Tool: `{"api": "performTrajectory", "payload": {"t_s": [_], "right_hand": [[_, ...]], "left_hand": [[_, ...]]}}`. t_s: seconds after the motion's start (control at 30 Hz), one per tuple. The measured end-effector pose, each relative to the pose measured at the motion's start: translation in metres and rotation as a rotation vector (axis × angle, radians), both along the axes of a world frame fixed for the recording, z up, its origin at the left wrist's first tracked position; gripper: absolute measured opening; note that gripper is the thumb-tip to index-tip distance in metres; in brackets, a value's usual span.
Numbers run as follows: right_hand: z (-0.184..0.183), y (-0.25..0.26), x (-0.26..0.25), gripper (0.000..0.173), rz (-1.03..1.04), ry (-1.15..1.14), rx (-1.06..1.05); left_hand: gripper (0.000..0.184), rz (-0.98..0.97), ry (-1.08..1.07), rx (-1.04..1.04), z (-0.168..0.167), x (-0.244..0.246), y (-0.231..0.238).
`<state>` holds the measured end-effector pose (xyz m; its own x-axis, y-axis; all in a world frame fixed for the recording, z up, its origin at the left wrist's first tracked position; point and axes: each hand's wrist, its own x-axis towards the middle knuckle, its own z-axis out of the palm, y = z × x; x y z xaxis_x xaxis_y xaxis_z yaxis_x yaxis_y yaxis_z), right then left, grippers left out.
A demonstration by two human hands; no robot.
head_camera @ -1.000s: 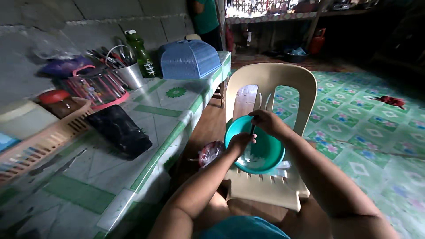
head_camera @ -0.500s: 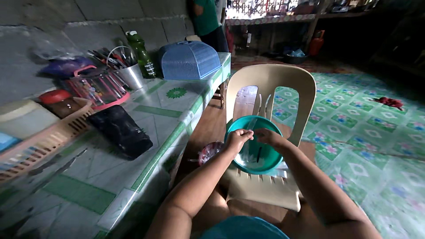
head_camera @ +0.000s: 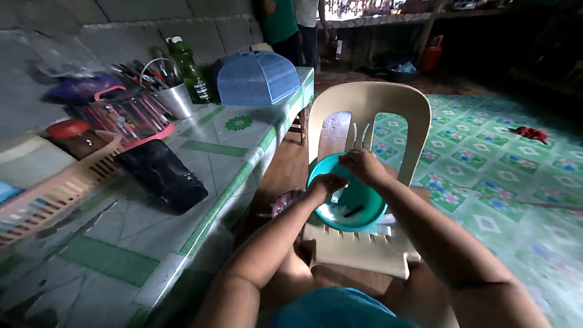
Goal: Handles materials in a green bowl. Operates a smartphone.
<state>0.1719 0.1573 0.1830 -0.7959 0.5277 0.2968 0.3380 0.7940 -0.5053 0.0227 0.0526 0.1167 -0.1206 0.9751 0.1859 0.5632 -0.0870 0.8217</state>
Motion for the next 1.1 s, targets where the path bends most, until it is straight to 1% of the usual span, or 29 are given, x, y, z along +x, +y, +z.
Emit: {"api": "performTrajectory", "payload": {"t_s": [0.07, 0.13, 0.2, 0.27, 0.33, 0.4, 0.5, 0.57, 0.67, 0.73, 0.8, 0.93, 1.03, 1.1], "right_hand": [[-0.004, 0.004, -0.001, 0.033, 0.028, 0.017, 0.085], [0.000, 0.001, 0.000, 0.033, 0.046, 0.042, 0.099], [0.010, -0.004, 0.004, 0.036, 0.047, 0.051, 0.109], [0.006, -0.003, 0.004, 0.037, 0.063, 0.083, 0.177], [0.005, -0.004, 0.004, 0.037, 0.098, 0.055, 0.151], [0.006, -0.002, 0.004, 0.037, 0.110, 0.088, 0.128], [0.008, -0.001, 0.005, 0.037, 0.119, 0.121, 0.180], [0.011, -0.001, 0.007, 0.037, 0.120, 0.098, 0.220], [0.017, -0.003, 0.010, 0.040, 0.109, 0.064, 0.215], [0.017, -0.002, 0.010, 0.041, 0.111, 0.090, 0.232], [0.020, -0.005, 0.012, 0.039, 0.093, 0.097, 0.251], [0.018, -0.008, 0.012, 0.035, 0.061, 0.171, 0.361], [0.018, -0.008, 0.009, 0.038, 0.066, 0.142, 0.344], [0.018, -0.008, 0.009, 0.037, 0.056, 0.148, 0.333]], "left_hand": [[0.020, 0.046, 0.022, -0.020, 0.004, 0.001, -0.001], [0.016, 0.051, 0.015, 0.009, 0.006, 0.000, -0.003], [0.019, 0.018, -0.018, 0.026, 0.008, -0.003, -0.004], [0.024, -0.024, -0.023, 0.003, 0.010, -0.005, -0.004], [0.025, -0.066, 0.044, -0.032, 0.012, -0.004, -0.006], [0.025, -0.104, 0.092, -0.058, 0.011, -0.002, -0.007], [0.021, -0.159, 0.154, -0.080, 0.012, 0.001, -0.008], [0.025, -0.202, 0.233, -0.082, 0.007, -0.001, -0.004], [0.032, -0.252, 0.386, -0.008, -0.010, -0.012, 0.008], [0.029, -0.258, 0.445, 0.068, -0.017, -0.014, 0.006], [0.025, -0.261, 0.462, 0.112, -0.021, -0.013, 0.003], [0.023, -0.263, 0.462, 0.069, -0.018, -0.008, -0.002], [0.020, -0.234, 0.421, 0.131, -0.028, -0.008, 0.000], [0.022, -0.197, 0.353, 0.123, -0.034, -0.010, 0.002]]}}
